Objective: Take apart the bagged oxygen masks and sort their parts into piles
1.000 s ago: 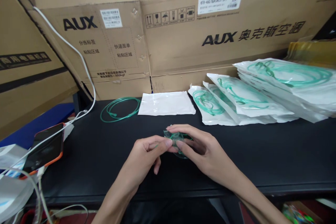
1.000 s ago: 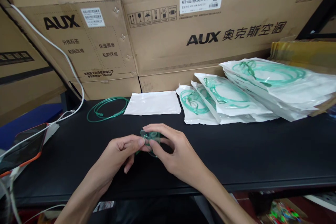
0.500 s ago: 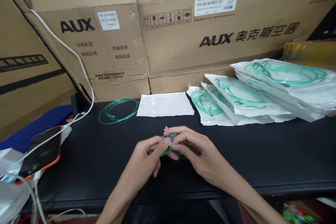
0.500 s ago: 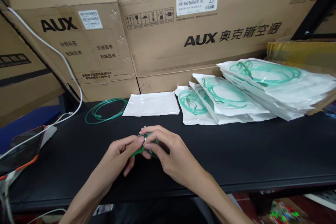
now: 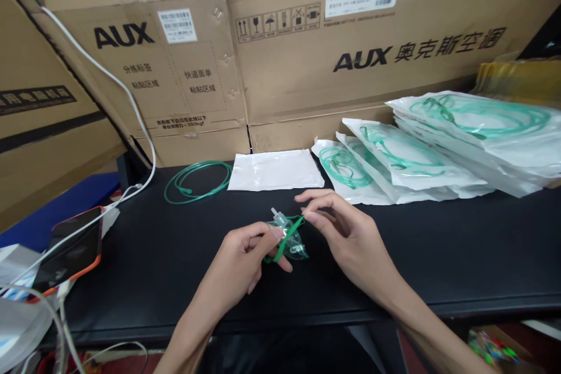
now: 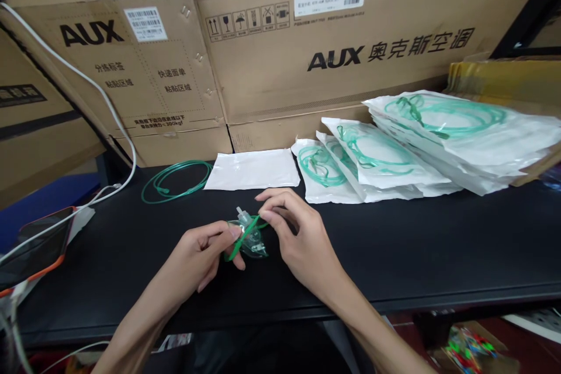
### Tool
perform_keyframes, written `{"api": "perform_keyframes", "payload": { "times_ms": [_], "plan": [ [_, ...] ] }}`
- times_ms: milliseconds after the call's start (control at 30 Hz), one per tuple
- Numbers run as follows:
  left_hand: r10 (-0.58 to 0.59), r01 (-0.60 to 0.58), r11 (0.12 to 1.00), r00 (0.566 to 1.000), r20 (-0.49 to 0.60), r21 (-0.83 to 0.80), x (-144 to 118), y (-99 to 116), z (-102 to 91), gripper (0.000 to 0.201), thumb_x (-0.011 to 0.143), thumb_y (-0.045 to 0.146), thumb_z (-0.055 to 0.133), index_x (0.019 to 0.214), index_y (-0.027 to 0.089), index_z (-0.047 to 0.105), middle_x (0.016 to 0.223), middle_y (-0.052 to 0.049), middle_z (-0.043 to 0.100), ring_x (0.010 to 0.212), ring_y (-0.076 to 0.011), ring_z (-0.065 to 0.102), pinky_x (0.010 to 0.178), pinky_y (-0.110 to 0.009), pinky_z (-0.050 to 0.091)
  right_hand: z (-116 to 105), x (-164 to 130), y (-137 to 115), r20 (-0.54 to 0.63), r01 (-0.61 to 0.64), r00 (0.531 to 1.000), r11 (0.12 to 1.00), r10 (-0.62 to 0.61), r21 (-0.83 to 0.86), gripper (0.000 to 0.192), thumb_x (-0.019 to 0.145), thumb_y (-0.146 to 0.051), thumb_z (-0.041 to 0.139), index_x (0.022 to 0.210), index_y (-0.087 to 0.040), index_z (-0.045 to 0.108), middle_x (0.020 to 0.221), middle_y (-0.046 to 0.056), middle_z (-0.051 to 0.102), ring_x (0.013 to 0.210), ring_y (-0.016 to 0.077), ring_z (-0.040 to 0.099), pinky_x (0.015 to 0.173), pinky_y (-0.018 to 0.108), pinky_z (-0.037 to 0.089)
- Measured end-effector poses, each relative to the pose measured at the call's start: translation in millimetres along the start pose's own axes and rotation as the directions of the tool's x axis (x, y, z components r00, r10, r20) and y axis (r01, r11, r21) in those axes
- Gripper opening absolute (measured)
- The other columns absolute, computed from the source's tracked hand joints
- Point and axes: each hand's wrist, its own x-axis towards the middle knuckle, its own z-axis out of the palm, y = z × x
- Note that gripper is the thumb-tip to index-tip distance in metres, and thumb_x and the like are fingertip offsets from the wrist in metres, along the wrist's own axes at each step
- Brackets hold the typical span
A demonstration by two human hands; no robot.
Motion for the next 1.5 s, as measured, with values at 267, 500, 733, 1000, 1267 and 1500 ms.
{"api": "perform_keyframes", "payload": {
  "times_ms": [267,500,733,1000,1267,1500],
  "plan": [
    [0.020,-0.018,0.993,1.000,-0.016,0.117,-2,2,-3.0,0.040,0.099,0.050,0.054,0.083,0.016,0.070,0.079,-0.002,0.074,0.036,-0.0028,0.036,0.037,-0.019,0.024,-5,4,5,-0.214,0.048,0.976,0.998,-0.038,0.041,0.009,0.098,-0.024,0.063,0.089,-0.024,0.065,0.105,0.005,0.067,0.106,0.0213,0.064,0.093,0.036,0.053],
    [0.092,-0.088,0.979,0.996,-0.012,0.183,-4,-2,-4.1,0.047,0.100,0.056,0.051,0.079,0.017,0.067,0.068,0.003,0.062,0.047,-0.0069,0.039,0.046,-0.021,0.029,-1,3,1,-0.021,0.064,0.998,0.996,-0.063,0.056,0.007,0.098,-0.022,0.064,0.093,-0.022,0.068,0.099,0.003,0.069,0.095,0.0162,0.067,0.081,0.026,0.054],
    [0.174,-0.158,0.937,0.985,-0.022,0.311,-9,0,6.5,0.024,0.088,0.045,0.073,0.087,0.021,0.074,0.068,0.005,0.059,0.062,-0.0112,0.045,0.058,-0.022,0.033,4,-5,-14,0.102,0.149,0.984,0.989,-0.148,-0.009,0.012,0.101,-0.017,0.059,0.093,-0.022,0.067,0.099,0.002,0.068,0.094,0.0140,0.067,0.083,0.026,0.052],
    [0.277,-0.233,0.922,0.955,-0.110,0.308,-6,-3,11.8,0.038,0.100,0.044,0.055,0.074,0.017,0.065,0.064,0.004,0.049,0.059,-0.0105,0.040,0.056,-0.023,0.031,12,-11,-17,0.020,0.061,0.998,0.998,-0.061,-0.022,0.020,0.099,-0.024,0.064,0.119,-0.029,0.066,0.114,0.000,0.071,0.104,0.0142,0.070,0.092,0.026,0.056],
    [0.237,-0.252,0.964,0.960,-0.150,-0.089,-3,0,4.7,0.023,0.095,0.040,0.067,0.106,0.021,0.074,0.089,0.000,0.071,0.080,-0.0126,0.064,0.072,-0.018,0.049,15,-6,-6,0.017,-0.206,0.978,0.938,0.210,0.280,0.038,0.093,-0.038,0.071,0.127,-0.024,0.062,0.129,0.007,0.070,0.121,0.0195,0.067,0.105,0.031,0.056],
    [0.294,-0.292,0.923,0.955,-0.032,-0.251,-4,0,6.7,0.018,0.095,0.033,0.069,0.104,0.019,0.075,0.107,-0.005,0.077,0.100,-0.0186,0.070,0.092,-0.025,0.054,26,-8,-10,0.198,-0.339,0.939,0.849,0.281,0.405,0.046,0.081,-0.035,0.084,0.122,-0.025,0.065,0.117,0.002,0.076,0.116,0.0197,0.070,0.105,0.031,0.054]
  ]
}}
